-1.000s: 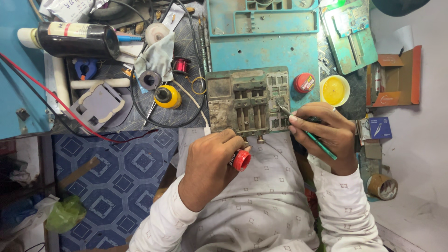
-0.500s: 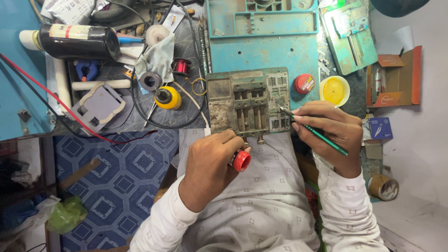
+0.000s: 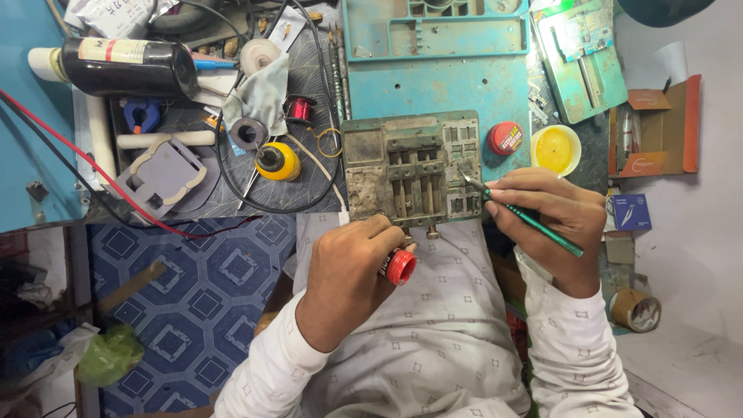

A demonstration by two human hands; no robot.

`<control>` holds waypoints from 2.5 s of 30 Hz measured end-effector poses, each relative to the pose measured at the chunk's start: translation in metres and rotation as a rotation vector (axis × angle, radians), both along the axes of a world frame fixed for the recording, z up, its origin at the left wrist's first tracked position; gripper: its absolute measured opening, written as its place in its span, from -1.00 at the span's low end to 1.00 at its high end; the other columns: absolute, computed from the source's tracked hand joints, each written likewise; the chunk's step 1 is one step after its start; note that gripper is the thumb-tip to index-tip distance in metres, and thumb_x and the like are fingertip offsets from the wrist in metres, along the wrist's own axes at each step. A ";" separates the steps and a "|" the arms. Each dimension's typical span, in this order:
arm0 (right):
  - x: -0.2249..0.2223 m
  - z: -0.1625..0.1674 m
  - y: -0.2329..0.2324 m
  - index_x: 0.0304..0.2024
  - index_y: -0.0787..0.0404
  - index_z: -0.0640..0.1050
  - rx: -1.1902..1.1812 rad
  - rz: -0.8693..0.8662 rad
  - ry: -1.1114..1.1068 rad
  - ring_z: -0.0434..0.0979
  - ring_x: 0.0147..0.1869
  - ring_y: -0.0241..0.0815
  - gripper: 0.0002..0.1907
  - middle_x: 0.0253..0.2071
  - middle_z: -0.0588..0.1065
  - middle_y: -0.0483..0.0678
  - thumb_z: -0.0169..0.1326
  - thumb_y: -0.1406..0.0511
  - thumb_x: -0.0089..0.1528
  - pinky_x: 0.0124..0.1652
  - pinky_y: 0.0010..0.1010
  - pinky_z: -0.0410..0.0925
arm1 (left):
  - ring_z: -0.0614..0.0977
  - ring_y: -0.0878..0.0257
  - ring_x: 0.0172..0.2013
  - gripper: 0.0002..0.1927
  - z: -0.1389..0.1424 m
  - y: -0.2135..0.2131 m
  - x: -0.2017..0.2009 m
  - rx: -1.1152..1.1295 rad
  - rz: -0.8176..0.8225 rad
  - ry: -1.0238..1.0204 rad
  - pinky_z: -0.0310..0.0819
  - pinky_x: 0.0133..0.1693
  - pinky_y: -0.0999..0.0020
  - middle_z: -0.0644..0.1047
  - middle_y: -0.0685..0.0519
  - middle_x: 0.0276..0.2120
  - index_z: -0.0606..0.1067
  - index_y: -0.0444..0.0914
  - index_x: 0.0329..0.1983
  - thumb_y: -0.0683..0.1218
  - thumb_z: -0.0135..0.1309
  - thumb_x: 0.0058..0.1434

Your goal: The person sits at a cluttered repair workbench and first scrapes the surface of a metal electronic component with a green-handled tool. They then pick up a soldering iron and solder the component, steadying it with the other hand.

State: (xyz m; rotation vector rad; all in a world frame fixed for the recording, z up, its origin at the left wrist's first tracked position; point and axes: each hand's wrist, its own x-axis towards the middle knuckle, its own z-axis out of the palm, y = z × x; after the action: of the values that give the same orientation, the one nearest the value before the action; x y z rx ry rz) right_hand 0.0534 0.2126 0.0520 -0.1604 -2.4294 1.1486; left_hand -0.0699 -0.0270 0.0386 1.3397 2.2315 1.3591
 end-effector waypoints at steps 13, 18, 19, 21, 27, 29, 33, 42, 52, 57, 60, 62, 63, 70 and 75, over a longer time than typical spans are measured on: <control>0.000 -0.004 -0.005 -0.13 0.36 0.64 0.031 -0.031 0.041 0.66 -0.01 -0.15 -0.82 -0.06 0.62 0.07 0.29 0.54 0.21 0.05 -0.42 0.49 | 0.58 -0.02 -0.39 -0.87 0.000 0.000 0.000 0.014 0.005 0.002 0.39 -0.37 0.09 0.50 -0.02 -0.42 0.52 -0.26 -0.37 -0.14 0.25 0.16; 0.001 -0.006 -0.005 -0.14 0.36 0.64 0.025 -0.052 0.040 0.66 0.00 -0.15 -0.82 -0.05 0.62 0.08 0.29 0.54 0.21 0.07 -0.41 0.48 | 0.58 -0.02 -0.39 -0.87 -0.001 0.000 0.000 0.023 0.004 0.006 0.39 -0.38 0.09 0.50 -0.02 -0.42 0.52 -0.26 -0.37 -0.14 0.25 0.16; 0.002 -0.006 -0.005 -0.14 0.36 0.64 0.024 -0.042 0.042 0.66 0.00 -0.14 -0.82 -0.07 0.62 0.07 0.29 0.55 0.21 0.08 -0.41 0.48 | 0.58 -0.02 -0.39 -0.87 -0.001 0.000 0.000 0.017 0.005 0.006 0.39 -0.38 0.09 0.50 -0.02 -0.42 0.52 -0.26 -0.37 -0.14 0.25 0.16; 0.002 -0.007 -0.004 -0.14 0.37 0.64 0.023 -0.030 0.044 0.65 0.01 -0.14 -0.82 -0.11 0.62 0.06 0.30 0.55 0.21 0.09 -0.41 0.48 | 0.57 -0.02 -0.39 -0.87 0.000 -0.001 0.000 0.003 -0.001 0.004 0.39 -0.38 0.08 0.49 -0.02 -0.43 0.52 -0.26 -0.37 -0.14 0.25 0.17; 0.002 -0.008 -0.004 -0.16 0.37 0.64 -0.006 -0.039 0.041 0.65 -0.05 -0.18 -0.83 -0.08 0.61 0.06 0.30 0.56 0.20 -0.03 -0.47 0.49 | 0.57 -0.02 -0.38 -0.87 0.000 0.000 0.000 0.015 0.004 0.007 0.39 -0.38 0.09 0.49 -0.02 -0.42 0.52 -0.26 -0.36 -0.14 0.25 0.18; 0.002 -0.008 -0.004 -0.14 0.38 0.64 -0.031 -0.090 0.029 0.65 -0.07 -0.19 -0.83 -0.08 0.61 0.07 0.29 0.56 0.21 -0.05 -0.48 0.48 | 0.57 -0.02 -0.39 -0.87 -0.001 0.000 0.000 0.010 0.005 0.007 0.39 -0.37 0.09 0.49 -0.02 -0.43 0.52 -0.25 -0.37 -0.14 0.25 0.17; 0.001 -0.009 -0.007 -0.15 0.39 0.64 0.003 -0.059 0.035 0.65 -0.07 -0.18 -0.83 -0.10 0.62 0.08 0.30 0.55 0.20 -0.03 -0.47 0.48 | 0.57 -0.01 -0.39 -0.87 -0.001 -0.001 0.000 0.015 0.002 -0.003 0.39 -0.38 0.09 0.49 -0.01 -0.43 0.53 -0.25 -0.37 -0.14 0.25 0.16; -0.003 -0.005 -0.011 -0.14 0.39 0.63 -0.014 -0.086 0.065 0.66 -0.05 -0.18 -0.85 -0.13 0.62 0.08 0.28 0.55 0.24 0.00 -0.46 0.49 | 0.58 -0.01 -0.39 -0.87 -0.002 -0.002 0.000 0.006 0.001 0.001 0.40 -0.37 0.09 0.50 -0.01 -0.42 0.53 -0.25 -0.37 -0.14 0.26 0.15; 0.002 -0.003 0.000 -0.20 0.36 0.64 -0.026 -0.086 0.072 0.68 -0.02 -0.13 -0.83 -0.13 0.63 0.07 0.27 0.57 0.16 0.02 -0.38 0.50 | 0.58 -0.03 -0.43 -0.86 0.004 0.012 0.006 -0.008 0.025 0.009 0.39 -0.41 0.11 0.51 0.00 -0.45 0.53 -0.23 -0.41 -0.11 0.26 0.15; 0.003 -0.003 0.008 -0.23 0.31 0.65 -0.023 -0.085 0.116 0.68 -0.03 -0.13 -0.83 -0.14 0.63 0.03 0.28 0.56 0.14 0.00 -0.39 0.51 | 0.57 -0.03 -0.47 -0.81 0.008 0.022 0.009 -0.060 0.047 0.040 0.38 -0.44 0.11 0.50 -0.01 -0.49 0.50 -0.24 -0.46 -0.10 0.29 0.12; 0.006 -0.002 0.013 -0.21 0.31 0.65 -0.058 -0.043 0.104 0.68 -0.01 -0.12 -0.81 -0.12 0.63 0.03 0.25 0.56 0.14 0.01 -0.38 0.51 | 0.56 -0.01 -0.49 -0.78 0.011 0.027 0.012 -0.082 0.051 0.036 0.37 -0.45 0.13 0.48 -0.02 -0.51 0.48 -0.24 -0.48 -0.09 0.31 0.10; 0.009 -0.002 0.016 -0.22 0.31 0.64 -0.075 -0.056 0.123 0.69 -0.02 -0.13 -0.82 -0.12 0.63 0.03 0.25 0.56 0.15 0.01 -0.38 0.52 | 0.56 -0.01 -0.50 -0.78 0.013 0.029 0.014 -0.085 0.059 0.040 0.37 -0.46 0.15 0.48 -0.01 -0.51 0.48 -0.24 -0.49 -0.09 0.31 0.09; 0.010 -0.002 0.017 -0.22 0.31 0.64 -0.083 -0.060 0.132 0.69 -0.02 -0.13 -0.83 -0.11 0.63 0.03 0.25 0.56 0.16 0.01 -0.38 0.52 | 0.56 0.00 -0.50 -0.78 0.013 0.031 0.015 -0.086 0.066 0.041 0.37 -0.46 0.16 0.49 -0.01 -0.51 0.47 -0.24 -0.49 -0.09 0.31 0.09; 0.006 -0.005 0.010 -0.21 0.35 0.64 -0.062 -0.103 0.096 0.67 -0.05 -0.16 -0.84 -0.14 0.62 0.04 0.27 0.56 0.16 -0.02 -0.41 0.50 | 0.56 -0.03 -0.46 -0.81 0.009 0.022 0.010 -0.040 0.046 0.027 0.38 -0.43 0.13 0.49 -0.02 -0.48 0.49 -0.24 -0.44 -0.11 0.29 0.14; 0.002 -0.005 0.002 -0.17 0.36 0.64 -0.100 -0.116 0.090 0.67 -0.07 -0.18 -0.83 -0.11 0.62 0.05 0.25 0.56 0.19 -0.02 -0.44 0.50 | 0.59 -0.02 -0.43 -0.84 0.005 0.015 0.007 -0.013 0.031 0.001 0.39 -0.41 0.11 0.52 -0.01 -0.45 0.52 -0.24 -0.41 -0.11 0.28 0.16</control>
State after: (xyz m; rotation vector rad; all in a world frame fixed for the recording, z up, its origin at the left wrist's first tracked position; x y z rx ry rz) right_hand 0.0559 0.2144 0.0467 -0.2709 -2.2551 1.1992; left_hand -0.0630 -0.0117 0.0437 1.3068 2.2671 1.3518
